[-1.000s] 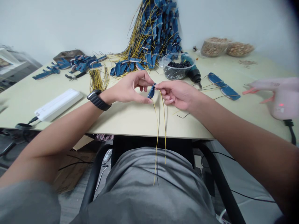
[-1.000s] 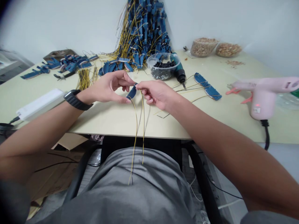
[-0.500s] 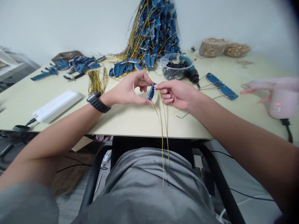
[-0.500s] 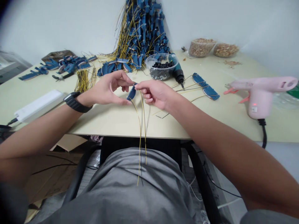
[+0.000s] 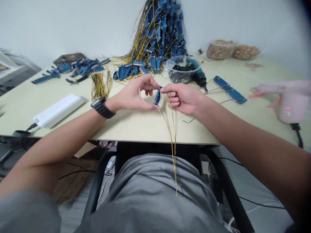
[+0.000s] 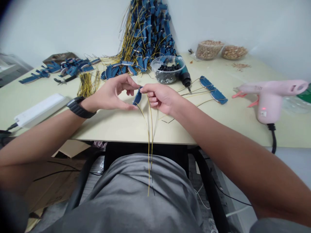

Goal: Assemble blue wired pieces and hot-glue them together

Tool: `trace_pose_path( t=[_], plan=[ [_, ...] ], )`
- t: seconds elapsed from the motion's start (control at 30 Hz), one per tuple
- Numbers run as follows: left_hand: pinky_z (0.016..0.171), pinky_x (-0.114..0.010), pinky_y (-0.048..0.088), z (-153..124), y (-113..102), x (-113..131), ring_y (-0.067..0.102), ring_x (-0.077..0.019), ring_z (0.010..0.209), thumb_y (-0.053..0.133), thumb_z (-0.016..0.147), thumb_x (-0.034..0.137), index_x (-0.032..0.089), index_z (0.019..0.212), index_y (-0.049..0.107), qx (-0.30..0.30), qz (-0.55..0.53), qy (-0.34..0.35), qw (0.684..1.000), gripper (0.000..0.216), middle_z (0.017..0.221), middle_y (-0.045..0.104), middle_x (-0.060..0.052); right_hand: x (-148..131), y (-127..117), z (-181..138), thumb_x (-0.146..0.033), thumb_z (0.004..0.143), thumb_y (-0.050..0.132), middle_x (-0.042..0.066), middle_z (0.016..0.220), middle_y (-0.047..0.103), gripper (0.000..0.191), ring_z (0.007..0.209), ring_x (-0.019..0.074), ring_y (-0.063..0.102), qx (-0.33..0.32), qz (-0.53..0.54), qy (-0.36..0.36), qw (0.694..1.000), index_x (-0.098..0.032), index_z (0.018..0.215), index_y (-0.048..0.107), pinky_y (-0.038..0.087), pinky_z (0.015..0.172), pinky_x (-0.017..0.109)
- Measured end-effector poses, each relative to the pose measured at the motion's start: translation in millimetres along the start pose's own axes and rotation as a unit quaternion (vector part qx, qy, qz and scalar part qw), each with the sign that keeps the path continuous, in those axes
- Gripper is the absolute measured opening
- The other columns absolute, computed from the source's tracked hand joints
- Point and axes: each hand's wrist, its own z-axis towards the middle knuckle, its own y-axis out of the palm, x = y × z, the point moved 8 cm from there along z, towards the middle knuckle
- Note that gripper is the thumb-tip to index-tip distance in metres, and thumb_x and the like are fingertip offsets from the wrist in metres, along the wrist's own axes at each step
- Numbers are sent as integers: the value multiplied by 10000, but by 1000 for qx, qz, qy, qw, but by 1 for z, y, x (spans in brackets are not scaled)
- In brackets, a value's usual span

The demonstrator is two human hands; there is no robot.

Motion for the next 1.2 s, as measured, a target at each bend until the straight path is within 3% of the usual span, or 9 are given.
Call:
trace_pose_path(
  t=[0.3,0.47,0.73,1.2],
  plan=[
    [862,-403,671,-1,-2,2,774,-237,964,1307,565,846,262,1170,775,16,15,-1,1000,995,1055,843,-49,1,-3,5,32,938,824,-115,667,309,472,549,53,170,-35,18,6,999,-249,810,468,230,453,173],
    [819,-364,649,1,1,-4,750,-187,893,1326,567,803,267,1169,734,11,-24,-6,1000,1000,1069,856,-41,2,-3,4,42,1028,774,-116,646,308,455,528,47,178,-21,9,21,1000,-238,802,495,231,444,167],
    [827,-380,639,3,1,-13,755,-188,896,1344,611,740,284,1203,723,-4,-63,-20,998,971,1070,842,-29,-2,-3,-1,45,1123,704,-120,625,278,463,522,43,171,-8,11,20,1000,-215,779,537,227,445,159],
    [902,-410,660,4,-3,-21,829,-236,1049,1355,603,686,266,1170,782,5,-85,-26,996,909,1217,887,-79,-2,-5,2,44,1082,772,-121,635,304,440,513,39,195,-18,17,16,1000,-223,818,542,241,443,154]
  ],
)
